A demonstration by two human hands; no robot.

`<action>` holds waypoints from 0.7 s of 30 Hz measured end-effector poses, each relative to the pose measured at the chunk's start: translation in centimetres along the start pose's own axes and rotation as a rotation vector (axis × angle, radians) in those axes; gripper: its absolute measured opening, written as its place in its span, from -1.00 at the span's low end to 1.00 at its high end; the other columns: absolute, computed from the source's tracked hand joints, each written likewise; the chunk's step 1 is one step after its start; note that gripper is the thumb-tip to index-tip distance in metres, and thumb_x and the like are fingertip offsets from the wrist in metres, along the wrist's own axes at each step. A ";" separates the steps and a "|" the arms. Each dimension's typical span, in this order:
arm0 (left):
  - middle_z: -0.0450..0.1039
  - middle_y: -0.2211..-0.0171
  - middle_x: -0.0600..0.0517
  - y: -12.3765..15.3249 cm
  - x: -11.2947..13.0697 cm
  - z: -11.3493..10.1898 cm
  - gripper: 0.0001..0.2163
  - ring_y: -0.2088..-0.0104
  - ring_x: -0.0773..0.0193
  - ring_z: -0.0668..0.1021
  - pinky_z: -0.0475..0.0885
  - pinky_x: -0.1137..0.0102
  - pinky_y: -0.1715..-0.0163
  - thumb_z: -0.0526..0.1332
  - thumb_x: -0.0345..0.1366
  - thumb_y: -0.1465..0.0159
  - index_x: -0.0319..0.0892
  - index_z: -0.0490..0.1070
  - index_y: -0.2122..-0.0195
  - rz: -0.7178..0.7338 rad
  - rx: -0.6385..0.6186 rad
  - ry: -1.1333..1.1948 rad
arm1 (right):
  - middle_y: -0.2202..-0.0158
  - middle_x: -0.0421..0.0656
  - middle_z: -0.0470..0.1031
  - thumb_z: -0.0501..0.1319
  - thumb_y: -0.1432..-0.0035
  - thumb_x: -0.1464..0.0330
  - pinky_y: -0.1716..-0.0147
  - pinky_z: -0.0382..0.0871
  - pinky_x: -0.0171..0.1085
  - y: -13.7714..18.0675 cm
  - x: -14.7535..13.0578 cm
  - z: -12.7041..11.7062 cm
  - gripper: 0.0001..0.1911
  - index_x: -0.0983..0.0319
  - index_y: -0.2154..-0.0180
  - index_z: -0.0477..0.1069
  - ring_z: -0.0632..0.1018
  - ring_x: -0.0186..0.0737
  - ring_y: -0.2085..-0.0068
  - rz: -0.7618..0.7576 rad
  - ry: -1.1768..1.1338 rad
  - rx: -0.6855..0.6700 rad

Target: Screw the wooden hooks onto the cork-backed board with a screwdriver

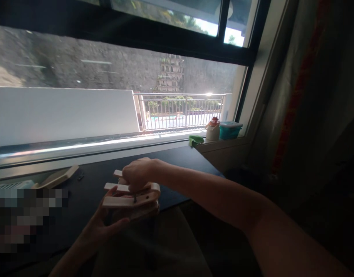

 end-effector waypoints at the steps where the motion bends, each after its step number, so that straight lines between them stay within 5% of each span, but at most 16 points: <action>1: 0.41 -0.12 -0.04 0.0 -0.1 0.0 -0.09 -0.16 -0.01 0.41 0.28 0.10 -0.17 0.40 -0.08 0.05 0.03 -0.02 -0.30 -0.015 -0.010 0.007 | 0.22 -0.13 0.57 0.17 -0.08 0.29 0.43 0.27 -0.30 -0.1 0.2 -0.1 -0.76 0.23 0.23 0.52 0.54 -0.16 0.22 -0.016 -0.009 -0.018; 8: 0.34 -0.17 -0.10 -5.8 -0.3 0.2 -0.10 -0.19 0.06 0.38 0.28 0.17 -0.18 0.41 -0.17 0.02 -0.06 -0.06 -0.29 -0.149 -0.145 0.058 | 0.38 -0.11 0.55 0.17 -0.09 0.46 0.47 0.21 -0.32 -3.6 3.2 -0.9 -0.81 0.28 0.25 0.52 0.52 -0.20 0.31 -0.134 0.179 -0.032; 12: 0.51 0.00 -0.07 -9.1 0.3 -0.6 -0.32 -0.02 0.10 0.53 0.44 0.25 -0.01 0.40 -0.18 0.02 -0.11 0.22 -0.14 -0.182 -0.205 0.099 | 0.38 -0.11 0.54 0.15 -0.17 0.46 0.50 0.19 -0.32 -5.6 4.9 -1.1 -0.83 0.29 0.26 0.52 0.53 -0.21 0.34 -0.236 0.258 -0.038; 16: 0.59 0.19 -0.04 -9.6 0.7 -1.0 -0.53 0.17 0.10 0.61 0.52 0.29 0.18 0.40 -0.17 0.02 -0.14 0.37 0.08 -0.204 -0.204 0.077 | 0.31 -0.09 0.56 0.14 -0.20 0.50 0.52 0.17 -0.30 -5.8 5.5 -1.1 -0.83 0.31 0.22 0.50 0.55 -0.18 0.26 -0.359 0.339 -0.072; 21: 0.57 0.12 -0.01 -8.7 -1.0 -0.5 -0.57 0.12 0.11 0.60 0.51 0.31 0.12 0.35 -0.15 -0.02 -0.10 0.36 0.08 -0.196 -0.054 0.019 | 0.29 -0.11 0.59 0.17 -0.17 0.51 0.52 0.19 -0.26 -5.9 5.9 -0.6 -0.87 0.30 0.32 0.50 0.57 -0.17 0.23 -0.478 0.361 -0.094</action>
Point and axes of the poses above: each hand's wrist, its own y-axis away from the middle knuckle, its own z-axis out of the palm, x = y × z, the point moved 3 cm from there along -y, towards the middle knuckle
